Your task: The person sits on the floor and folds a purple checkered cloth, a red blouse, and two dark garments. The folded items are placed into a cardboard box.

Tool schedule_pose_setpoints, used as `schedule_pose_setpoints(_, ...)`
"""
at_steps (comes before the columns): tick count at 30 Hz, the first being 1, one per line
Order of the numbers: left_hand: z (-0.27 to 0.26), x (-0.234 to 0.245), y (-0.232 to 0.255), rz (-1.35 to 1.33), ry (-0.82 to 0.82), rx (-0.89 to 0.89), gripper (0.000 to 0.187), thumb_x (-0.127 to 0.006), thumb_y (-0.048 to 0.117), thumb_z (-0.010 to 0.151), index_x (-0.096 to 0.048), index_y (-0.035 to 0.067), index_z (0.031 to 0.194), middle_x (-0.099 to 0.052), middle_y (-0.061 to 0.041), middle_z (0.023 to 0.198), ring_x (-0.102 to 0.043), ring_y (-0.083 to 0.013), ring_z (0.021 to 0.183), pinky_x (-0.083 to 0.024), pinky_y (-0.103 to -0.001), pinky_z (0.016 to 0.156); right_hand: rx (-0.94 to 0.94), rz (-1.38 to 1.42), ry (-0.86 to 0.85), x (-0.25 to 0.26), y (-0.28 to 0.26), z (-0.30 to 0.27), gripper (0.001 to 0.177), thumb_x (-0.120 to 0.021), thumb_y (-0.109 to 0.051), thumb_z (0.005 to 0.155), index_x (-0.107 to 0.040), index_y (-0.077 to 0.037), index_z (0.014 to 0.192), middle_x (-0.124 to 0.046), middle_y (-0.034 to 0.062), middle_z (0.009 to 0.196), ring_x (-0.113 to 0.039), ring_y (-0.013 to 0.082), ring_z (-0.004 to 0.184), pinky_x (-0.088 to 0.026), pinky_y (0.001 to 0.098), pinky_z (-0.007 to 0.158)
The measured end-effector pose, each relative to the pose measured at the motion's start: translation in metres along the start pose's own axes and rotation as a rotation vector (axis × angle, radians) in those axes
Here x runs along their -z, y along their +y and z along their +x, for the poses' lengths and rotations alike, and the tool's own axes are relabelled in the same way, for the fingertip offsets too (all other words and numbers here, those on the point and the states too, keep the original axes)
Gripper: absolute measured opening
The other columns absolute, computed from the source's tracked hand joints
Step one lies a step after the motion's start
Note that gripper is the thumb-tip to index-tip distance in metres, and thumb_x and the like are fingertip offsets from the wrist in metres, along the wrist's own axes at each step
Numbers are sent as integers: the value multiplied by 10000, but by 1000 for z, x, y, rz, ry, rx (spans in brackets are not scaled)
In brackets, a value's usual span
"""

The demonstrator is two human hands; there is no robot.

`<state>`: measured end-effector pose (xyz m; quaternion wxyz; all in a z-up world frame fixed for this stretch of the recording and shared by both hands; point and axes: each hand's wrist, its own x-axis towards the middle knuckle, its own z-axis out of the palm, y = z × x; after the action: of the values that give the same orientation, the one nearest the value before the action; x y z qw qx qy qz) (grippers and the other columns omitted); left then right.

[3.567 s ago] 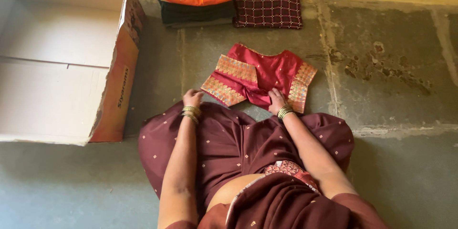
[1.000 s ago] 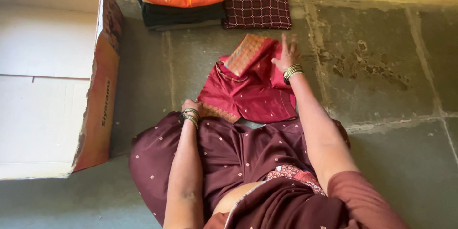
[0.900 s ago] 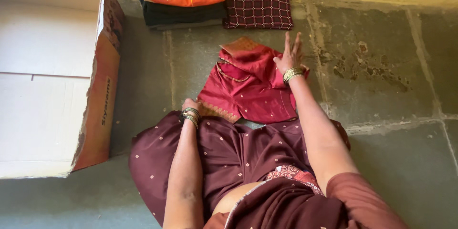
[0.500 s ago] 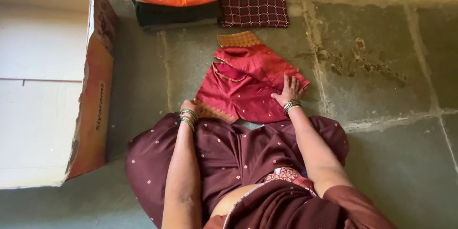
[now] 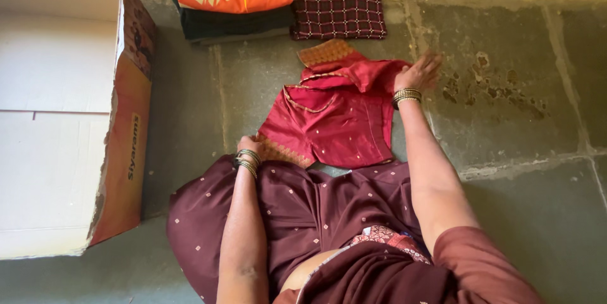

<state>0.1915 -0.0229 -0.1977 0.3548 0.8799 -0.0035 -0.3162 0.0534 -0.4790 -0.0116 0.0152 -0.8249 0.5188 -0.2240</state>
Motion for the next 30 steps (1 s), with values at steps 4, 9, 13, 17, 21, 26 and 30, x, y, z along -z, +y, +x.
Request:
schedule_pose_setpoints(4,-3,-2,5,-54,49,-15,318,-735,214,811,-790,116,1108,-744,-203,1103,-713,-343,1073,-555,-431,939,174,124,-29,-2,-28,-75,709,-630,-205,992,-310,-28,1599,-146,283,1679,-185,454,1556,-194,531,1271)
schedule_pose_setpoints(9,0,12,-1,-77,206,-25,319,-689,126,799,-776,83,1103,-740,-226,1055,-726,-363,1013,-571,-438,893,657,188,-646,-9,-35,-228,524,-631,-322,921,-533,-144,1403,-502,176,1356,-516,353,1275,-448,490,1105)
schedule_pose_setpoints(13,9,19,-8,-142,339,43,238,-686,148,833,-796,90,1037,-739,-218,987,-722,-381,955,-560,-473,850,710,-178,-673,-19,-15,-199,709,-666,-490,882,-422,-248,1502,-289,156,1611,-279,391,1504,-255,662,1138)
schedule_pose_setpoints(17,18,26,-18,-160,490,68,185,-696,138,846,-798,45,971,-731,-251,931,-722,-419,900,-559,-494,824,234,-164,-719,-20,45,-149,772,-713,-424,847,-411,-195,1519,-335,186,1626,-346,379,1491,-312,553,1209)
schedule_pose_setpoints(21,22,36,-25,-290,613,195,221,-738,200,849,-768,-14,893,-713,-278,871,-714,-440,832,-556,-512,774,-41,249,-536,-25,80,-135,823,-778,-309,796,-436,-62,1502,-517,260,1538,-529,402,1413,-426,436,1199)
schedule_pose_setpoints(26,17,54,-28,-383,660,164,200,-749,140,759,-738,-40,844,-717,-265,785,-724,-373,716,-560,-479,708,88,153,-634,-35,53,-182,1037,-868,-431,745,-310,-70,1541,-475,316,1462,-506,474,1336,-435,517,1118)
schedule_pose_setpoints(30,14,63,-30,-415,675,127,162,-735,83,786,-709,-77,792,-705,-240,716,-686,-305,630,-549,-454,667,111,-26,-782,-38,23,-218,1079,-836,-388,770,-208,-165,1618,-292,357,1550,-489,521,1303,-453,557,1061)
